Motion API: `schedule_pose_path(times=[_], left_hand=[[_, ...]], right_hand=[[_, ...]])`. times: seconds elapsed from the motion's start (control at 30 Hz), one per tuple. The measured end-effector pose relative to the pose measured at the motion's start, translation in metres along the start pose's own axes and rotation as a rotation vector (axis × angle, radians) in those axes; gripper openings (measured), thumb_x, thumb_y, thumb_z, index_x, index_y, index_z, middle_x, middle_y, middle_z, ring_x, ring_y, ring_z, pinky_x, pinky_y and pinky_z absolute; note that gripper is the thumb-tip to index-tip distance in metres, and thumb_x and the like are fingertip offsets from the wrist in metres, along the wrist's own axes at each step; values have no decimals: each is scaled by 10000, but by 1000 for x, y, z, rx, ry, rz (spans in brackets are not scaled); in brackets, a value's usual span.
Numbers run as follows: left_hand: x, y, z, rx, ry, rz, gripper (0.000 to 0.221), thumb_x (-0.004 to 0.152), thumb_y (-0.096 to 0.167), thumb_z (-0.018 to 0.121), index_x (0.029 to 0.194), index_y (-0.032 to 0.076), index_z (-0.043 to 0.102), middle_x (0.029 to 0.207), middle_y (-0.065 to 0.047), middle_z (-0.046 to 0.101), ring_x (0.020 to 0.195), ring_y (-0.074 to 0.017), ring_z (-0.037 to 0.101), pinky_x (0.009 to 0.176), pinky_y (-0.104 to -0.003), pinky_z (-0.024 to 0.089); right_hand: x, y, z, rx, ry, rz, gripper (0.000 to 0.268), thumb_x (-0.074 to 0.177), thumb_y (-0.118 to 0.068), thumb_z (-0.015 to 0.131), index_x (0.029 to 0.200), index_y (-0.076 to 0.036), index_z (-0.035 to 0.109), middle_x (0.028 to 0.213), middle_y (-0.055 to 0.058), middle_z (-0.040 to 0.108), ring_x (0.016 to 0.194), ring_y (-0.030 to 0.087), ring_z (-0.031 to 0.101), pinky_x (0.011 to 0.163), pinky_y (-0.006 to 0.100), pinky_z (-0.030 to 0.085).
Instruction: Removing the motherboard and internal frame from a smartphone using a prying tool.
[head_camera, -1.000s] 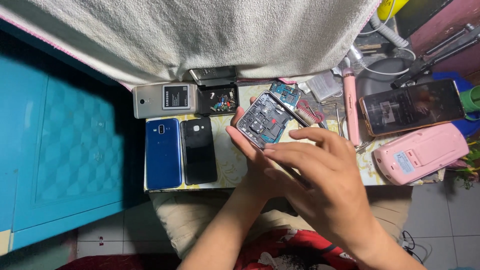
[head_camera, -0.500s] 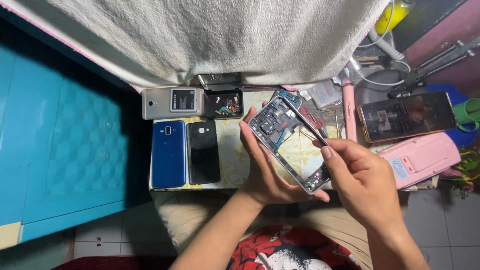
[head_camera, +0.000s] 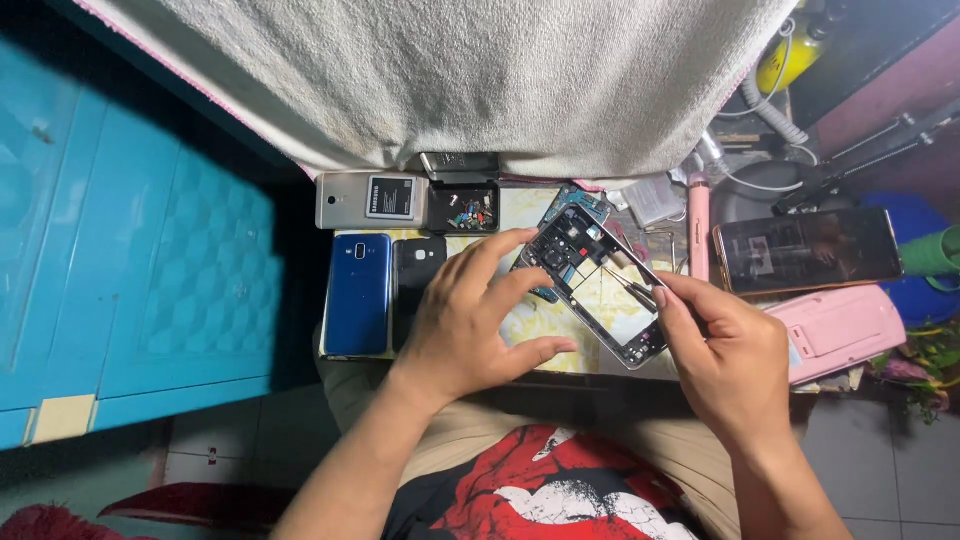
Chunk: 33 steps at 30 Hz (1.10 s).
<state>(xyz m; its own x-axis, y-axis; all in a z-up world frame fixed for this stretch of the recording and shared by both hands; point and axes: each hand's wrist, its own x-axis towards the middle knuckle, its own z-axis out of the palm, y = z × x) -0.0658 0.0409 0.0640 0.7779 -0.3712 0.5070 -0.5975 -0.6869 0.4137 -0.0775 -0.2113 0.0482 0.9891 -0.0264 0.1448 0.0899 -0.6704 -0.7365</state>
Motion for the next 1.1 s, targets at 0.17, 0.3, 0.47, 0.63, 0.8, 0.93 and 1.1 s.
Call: schedule_pose_path(times=[0.17,0.3,0.47,0.63,0.8,0.93,1.1], left_hand=[[-3,4,6,44,-50,-72,552,799,603,772,1049,120,678,1320,-129,538,1132,-327,643,899,-464,535],[-6,6,8,71,-27,-89,575,801,625,751,993,89,674,1242,-145,522,1044,-327,627,876,-450,532],[-9,7,19,133,-119,-217,594,756,686,754,937,127,664,1228,-130,494,984,-335,617,803,-483,506],[-7,8,27,148,-125,-299,598,768,715,700,909,134,674,1197,-118,495,1011,-345,584,788,-500,484],[-7,12,35,204,-37,-316,556,883,654,611,908,102,670,1169,-115,526,1001,-319,597,779,-473,506],[-10,31,29,165,37,-406,756,709,739,683,1091,93,593,1324,-124,541,1210,-337,553,962,-493,450],[-17,28,21,168,-56,-360,1248,458,816,860,1386,101,429,1510,-179,425,1411,-387,411,1149,-555,343]], right_hand=[[2,3,5,50,-28,-1,201,994,-185,667,1103,-70,792,1058,38,803,903,99,708,773,274,515],[7,9,10,32,-61,-71,200,985,-183,665,1089,-67,790,1063,47,807,889,119,736,757,283,532],[10,16,15,4,-115,-90,230,990,-215,645,1087,-66,790,1045,56,812,878,149,762,744,299,559],[15,19,17,18,-144,-77,232,974,-212,655,1086,-63,793,1063,66,813,916,163,775,781,309,575],[25,12,15,64,-224,32,264,957,-254,662,1120,-99,800,1135,49,810,1051,130,762,856,277,569],[24,-7,14,130,-392,398,272,970,-317,638,1135,-175,801,691,19,770,556,143,765,603,244,530],[15,-13,33,318,-430,514,300,967,-266,648,1212,-136,762,794,49,785,623,170,792,607,245,585]])
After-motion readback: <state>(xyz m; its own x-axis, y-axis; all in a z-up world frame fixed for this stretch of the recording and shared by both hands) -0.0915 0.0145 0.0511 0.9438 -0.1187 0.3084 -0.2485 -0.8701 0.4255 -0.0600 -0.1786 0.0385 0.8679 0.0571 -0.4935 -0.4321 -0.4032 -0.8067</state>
